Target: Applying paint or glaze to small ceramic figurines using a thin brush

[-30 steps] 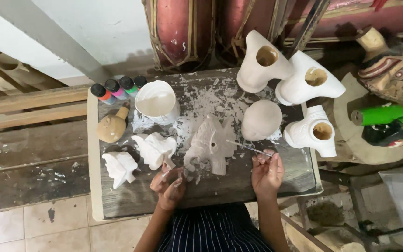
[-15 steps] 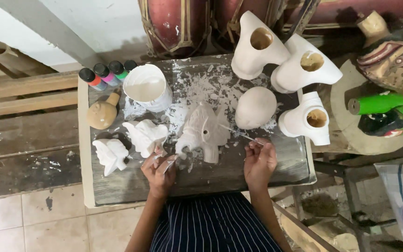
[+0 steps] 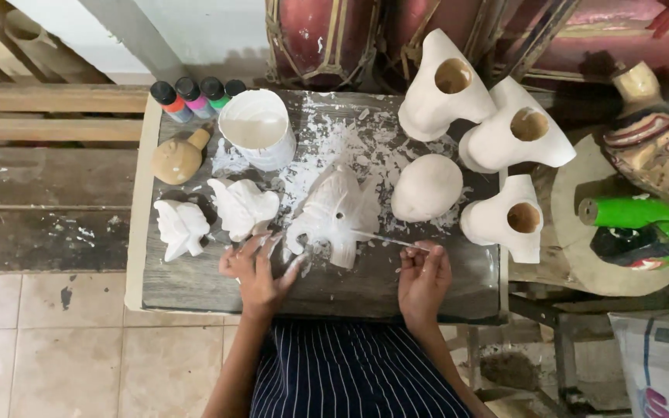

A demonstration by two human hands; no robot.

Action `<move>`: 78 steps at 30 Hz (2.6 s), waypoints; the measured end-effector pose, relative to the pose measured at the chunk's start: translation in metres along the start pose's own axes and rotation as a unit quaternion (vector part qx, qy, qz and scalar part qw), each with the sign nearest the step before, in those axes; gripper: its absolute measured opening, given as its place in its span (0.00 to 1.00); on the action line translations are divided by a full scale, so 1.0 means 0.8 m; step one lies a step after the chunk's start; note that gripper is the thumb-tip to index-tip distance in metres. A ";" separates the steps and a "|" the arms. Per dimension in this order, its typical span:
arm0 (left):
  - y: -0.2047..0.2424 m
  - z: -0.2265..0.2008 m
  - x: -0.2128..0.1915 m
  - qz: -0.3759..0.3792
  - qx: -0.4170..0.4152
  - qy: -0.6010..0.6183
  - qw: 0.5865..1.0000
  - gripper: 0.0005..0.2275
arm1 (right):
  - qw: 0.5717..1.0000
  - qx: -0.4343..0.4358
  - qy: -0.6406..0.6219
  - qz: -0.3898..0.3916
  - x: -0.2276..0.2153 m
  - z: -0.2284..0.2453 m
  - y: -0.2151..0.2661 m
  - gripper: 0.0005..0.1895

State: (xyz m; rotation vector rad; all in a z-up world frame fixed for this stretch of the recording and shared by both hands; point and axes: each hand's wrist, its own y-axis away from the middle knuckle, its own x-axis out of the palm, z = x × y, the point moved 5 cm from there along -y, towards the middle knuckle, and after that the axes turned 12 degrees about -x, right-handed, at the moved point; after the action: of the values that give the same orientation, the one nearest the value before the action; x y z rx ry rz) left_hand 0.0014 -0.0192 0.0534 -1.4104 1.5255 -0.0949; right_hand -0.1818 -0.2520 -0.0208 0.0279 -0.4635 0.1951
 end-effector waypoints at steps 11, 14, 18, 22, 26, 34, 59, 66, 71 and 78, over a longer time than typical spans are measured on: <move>-0.012 -0.013 -0.005 -0.015 -0.017 -0.021 1.000 0.14 | 1.000 0.001 -0.011 0.018 -0.019 -0.012 -0.007 0.15; -0.001 -0.002 0.005 -0.005 -0.037 0.014 0.999 0.14 | 0.999 -0.018 -0.003 0.028 -0.007 0.003 -0.006 0.17; 0.004 0.003 0.010 0.031 -0.063 0.057 0.996 0.17 | 0.998 -0.037 -0.033 0.026 -0.021 -0.014 0.000 0.15; 0.009 0.002 0.011 0.008 -0.046 0.001 0.999 0.17 | 0.998 -0.042 -0.029 0.037 -0.019 -0.008 -0.002 0.16; 0.008 -0.001 0.014 0.013 -0.042 0.002 0.999 0.17 | 0.997 -0.055 -0.029 0.050 -0.008 0.002 -0.005 0.16; 0.001 -0.002 0.009 0.037 -0.053 0.051 0.997 0.18 | 0.995 -0.075 -0.040 0.054 -0.023 -0.024 -0.005 0.12; 0.016 0.014 0.017 0.066 -0.055 -0.006 0.996 0.19 | 0.997 -0.014 -0.018 0.071 -0.002 -0.004 -0.008 0.16; -0.008 -0.001 0.010 0.049 -0.029 0.021 0.998 0.17 | 0.997 -0.038 -0.015 0.061 -0.017 -0.018 -0.007 0.15; -0.011 0.005 0.013 0.037 -0.016 0.025 0.999 0.17 | 0.997 -0.053 -0.011 0.052 -0.004 -0.011 -0.007 0.15; 0.004 0.023 0.022 0.113 -0.103 0.072 0.986 0.22 | 0.997 -0.070 -0.014 0.026 0.017 0.004 0.003 0.14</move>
State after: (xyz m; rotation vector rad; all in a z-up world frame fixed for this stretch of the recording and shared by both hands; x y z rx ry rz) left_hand 0.0151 -0.0218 0.0324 -1.4024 1.8482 0.1057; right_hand -0.1720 -0.2478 -0.0117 -0.1188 -0.5043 0.2131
